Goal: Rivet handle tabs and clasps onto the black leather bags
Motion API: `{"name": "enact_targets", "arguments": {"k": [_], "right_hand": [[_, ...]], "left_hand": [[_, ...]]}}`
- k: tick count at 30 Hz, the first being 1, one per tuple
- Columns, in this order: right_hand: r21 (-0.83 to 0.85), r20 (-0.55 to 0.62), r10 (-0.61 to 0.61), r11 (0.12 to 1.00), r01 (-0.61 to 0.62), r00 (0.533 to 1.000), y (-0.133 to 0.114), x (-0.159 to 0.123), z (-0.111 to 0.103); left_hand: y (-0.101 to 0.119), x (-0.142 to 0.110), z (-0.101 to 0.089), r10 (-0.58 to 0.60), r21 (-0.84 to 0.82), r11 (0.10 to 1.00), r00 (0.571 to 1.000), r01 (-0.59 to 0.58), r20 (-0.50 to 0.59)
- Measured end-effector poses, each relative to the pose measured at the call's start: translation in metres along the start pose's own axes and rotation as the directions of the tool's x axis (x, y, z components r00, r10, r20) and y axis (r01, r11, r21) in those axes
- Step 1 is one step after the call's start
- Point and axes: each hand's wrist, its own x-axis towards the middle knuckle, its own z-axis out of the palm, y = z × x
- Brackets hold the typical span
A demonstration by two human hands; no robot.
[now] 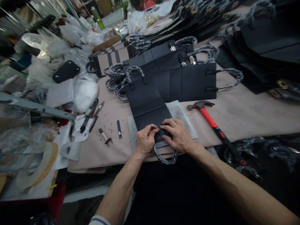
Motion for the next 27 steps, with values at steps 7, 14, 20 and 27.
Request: {"name": "enact_targets", "arguments": {"k": [7,14,20,27], "right_hand": [[0.197,-0.242,0.118,0.978,-0.070,0.963,0.019,-0.009,-0.042],[-0.357,-0.270,0.469,0.762,-0.540,0.841,0.093,-0.069,-0.097],[-0.537,-0.235,0.335,0.738,-0.409,0.912,0.105,-0.094,-0.082],[-0.550,-0.175,0.478,0.677,-0.489,0.860,0.087,-0.082,-0.084]], "left_hand": [[-0.003,-0.004,0.001,0.093,0.021,0.995,0.995,-0.093,0.036],[-0.004,0.003,0.000,0.001,-0.083,0.997,1.000,0.001,0.026],[-0.006,0.001,-0.001,-0.057,-0.155,0.986,0.998,0.058,0.012],[-0.008,-0.002,-0.004,0.084,-0.113,0.991,0.994,-0.075,0.071]]}}
